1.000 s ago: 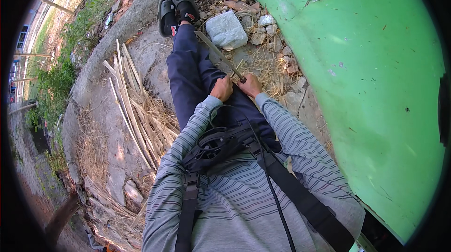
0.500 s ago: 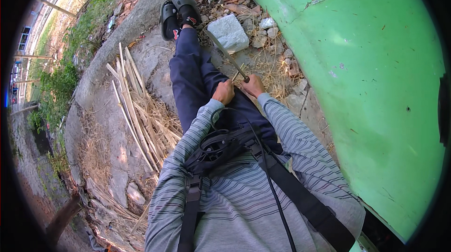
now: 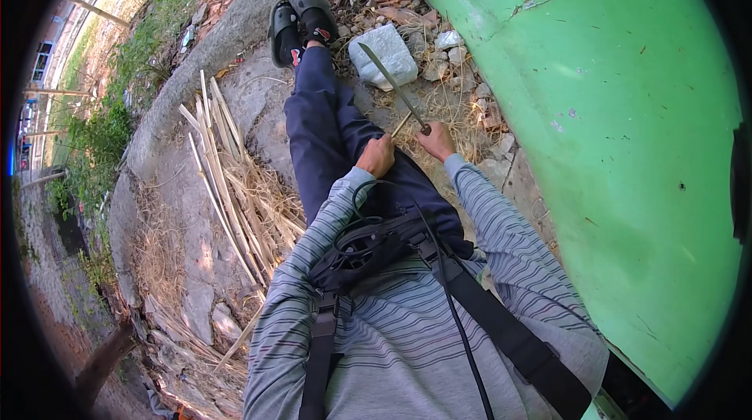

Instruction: The person scrapes and shaves thin bamboo sticks along their lengths using a large knife.

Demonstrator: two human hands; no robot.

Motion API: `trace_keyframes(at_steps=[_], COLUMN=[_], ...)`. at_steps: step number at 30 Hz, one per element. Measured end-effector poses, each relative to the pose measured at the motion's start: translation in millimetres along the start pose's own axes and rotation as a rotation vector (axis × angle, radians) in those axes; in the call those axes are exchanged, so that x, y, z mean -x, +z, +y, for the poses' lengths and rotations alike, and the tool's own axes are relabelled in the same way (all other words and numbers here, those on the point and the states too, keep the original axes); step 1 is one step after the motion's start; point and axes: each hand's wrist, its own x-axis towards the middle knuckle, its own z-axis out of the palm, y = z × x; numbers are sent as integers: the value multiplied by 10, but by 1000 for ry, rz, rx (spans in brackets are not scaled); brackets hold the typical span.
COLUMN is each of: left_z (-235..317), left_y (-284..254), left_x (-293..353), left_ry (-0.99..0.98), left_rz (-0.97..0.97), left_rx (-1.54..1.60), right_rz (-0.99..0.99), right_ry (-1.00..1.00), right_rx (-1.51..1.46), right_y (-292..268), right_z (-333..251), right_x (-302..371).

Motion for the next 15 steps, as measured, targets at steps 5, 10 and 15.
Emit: trace_keyframes(at_steps=[5, 10, 15], left_z=[34, 276, 284], left_y=[-119, -276, -214], left_x=[-23, 26, 75], left_ry=[30, 39, 10], left_rz=[-45, -102, 55], left_rx=[146, 255, -70], right_rz=[76, 191, 212], right_ry=[-3, 54, 7], right_rx=[-28, -132, -168], right_y=[-6, -21, -98], right_z=[114, 132, -99], right_x=[121, 231, 258])
